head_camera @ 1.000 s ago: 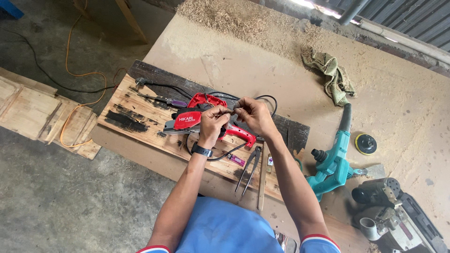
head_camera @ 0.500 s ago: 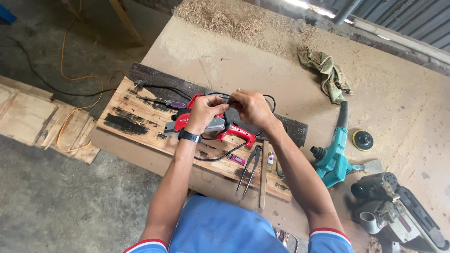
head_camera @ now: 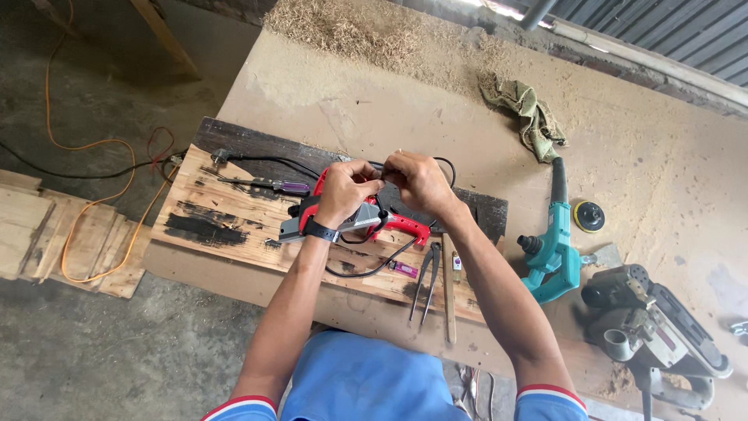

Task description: The person repairs the power cord of a red Hikari jigsaw on a wooden workbench. They use scissors to strip the cord's insulation, twist the exposed wires, and secure them with electrical tape. The person also uses a screwdriver to tighten connections inside the tool's housing.

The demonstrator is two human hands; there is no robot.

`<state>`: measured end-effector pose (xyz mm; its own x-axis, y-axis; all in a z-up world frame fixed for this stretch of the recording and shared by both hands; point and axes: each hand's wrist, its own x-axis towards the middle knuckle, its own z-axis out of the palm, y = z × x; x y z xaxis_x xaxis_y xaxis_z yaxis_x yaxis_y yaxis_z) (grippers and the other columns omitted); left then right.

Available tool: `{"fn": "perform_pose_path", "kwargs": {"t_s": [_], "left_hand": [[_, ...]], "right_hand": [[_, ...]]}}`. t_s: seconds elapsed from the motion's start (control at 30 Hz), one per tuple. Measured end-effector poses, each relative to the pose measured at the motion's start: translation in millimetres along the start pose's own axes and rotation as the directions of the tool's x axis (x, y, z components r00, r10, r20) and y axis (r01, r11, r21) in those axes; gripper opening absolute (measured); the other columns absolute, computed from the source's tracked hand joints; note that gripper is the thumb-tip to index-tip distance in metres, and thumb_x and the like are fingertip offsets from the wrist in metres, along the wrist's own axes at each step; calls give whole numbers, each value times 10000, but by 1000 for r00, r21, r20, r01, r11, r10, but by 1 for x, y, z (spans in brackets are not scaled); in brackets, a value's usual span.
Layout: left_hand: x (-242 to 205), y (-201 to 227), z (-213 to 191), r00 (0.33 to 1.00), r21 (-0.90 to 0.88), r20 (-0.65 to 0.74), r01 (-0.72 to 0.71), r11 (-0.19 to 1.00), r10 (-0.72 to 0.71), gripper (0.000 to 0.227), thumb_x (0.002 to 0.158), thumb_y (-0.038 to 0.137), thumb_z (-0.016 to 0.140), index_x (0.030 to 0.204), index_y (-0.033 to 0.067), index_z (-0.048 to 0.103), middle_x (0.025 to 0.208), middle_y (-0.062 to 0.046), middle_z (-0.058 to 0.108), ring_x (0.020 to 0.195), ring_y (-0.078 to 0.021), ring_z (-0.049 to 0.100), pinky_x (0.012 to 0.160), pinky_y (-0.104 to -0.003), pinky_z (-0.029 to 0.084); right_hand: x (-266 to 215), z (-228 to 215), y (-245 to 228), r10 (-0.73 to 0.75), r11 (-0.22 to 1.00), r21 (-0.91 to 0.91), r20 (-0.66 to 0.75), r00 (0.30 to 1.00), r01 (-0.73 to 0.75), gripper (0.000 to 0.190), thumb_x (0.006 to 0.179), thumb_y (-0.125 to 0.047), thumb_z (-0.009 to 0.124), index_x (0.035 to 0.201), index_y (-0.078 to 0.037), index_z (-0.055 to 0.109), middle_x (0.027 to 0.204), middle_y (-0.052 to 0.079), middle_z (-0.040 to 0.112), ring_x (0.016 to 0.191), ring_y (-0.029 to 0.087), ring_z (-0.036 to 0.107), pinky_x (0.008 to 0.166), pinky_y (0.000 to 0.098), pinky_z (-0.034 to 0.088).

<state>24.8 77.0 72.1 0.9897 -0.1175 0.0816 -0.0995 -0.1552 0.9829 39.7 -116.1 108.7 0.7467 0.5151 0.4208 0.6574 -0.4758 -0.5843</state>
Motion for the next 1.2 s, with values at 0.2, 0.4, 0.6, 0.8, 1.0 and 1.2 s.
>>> {"fn": "perform_pose_path", "kwargs": {"t_s": [0.2,0.4,0.6,0.8,1.0,1.2], "left_hand": [[-1,18,-10,998,-94,-18,55,994,-57,80,754,99,774,819,143,786,625,21,682,565,-35,573,498,-168,465],[8,18,-32,1000,-21,4,15,1000,-15,89,748,110,761,819,163,777,609,5,675,567,-61,584,514,-211,485],[8,18,-44,997,-49,83,0,999,4,113,792,86,708,856,143,781,680,8,694,667,-59,577,630,-204,486],[-3,19,-39,995,57,69,63,996,-67,87,777,130,735,839,166,783,700,-24,714,673,-91,609,644,-269,511],[1,-24,-16,986,-155,26,166,974,-163,110,808,20,669,870,58,752,612,-135,696,561,-189,694,556,-311,560],[-23,15,-8,968,-401,-140,137,906,-208,77,955,41,584,1014,70,624,790,-135,706,783,-189,730,783,-306,622]], "right_hand": [[4,-4,-33,314,872,390,18,949,-296,212,958,-72,696,1168,-89,667,1029,111,752,905,240,734,814,379,575],[-20,65,-48,429,577,753,51,902,-317,271,1049,-146,578,1280,-26,653,1036,97,708,980,166,630,912,338,521],[-26,113,-36,575,507,849,-208,791,-146,153,996,-109,674,1041,32,634,704,159,694,563,189,708,558,262,569],[-26,121,-37,600,519,848,-267,754,-113,122,988,-76,684,994,30,624,645,149,681,544,175,687,562,249,551],[-41,134,-23,668,507,849,-277,691,-150,324,941,-63,735,1210,-15,562,793,59,702,721,95,644,675,237,531],[-110,98,-11,725,688,489,-477,496,-536,443,923,-141,759,1317,-87,563,1083,222,720,1046,398,701,912,504,547]]}}
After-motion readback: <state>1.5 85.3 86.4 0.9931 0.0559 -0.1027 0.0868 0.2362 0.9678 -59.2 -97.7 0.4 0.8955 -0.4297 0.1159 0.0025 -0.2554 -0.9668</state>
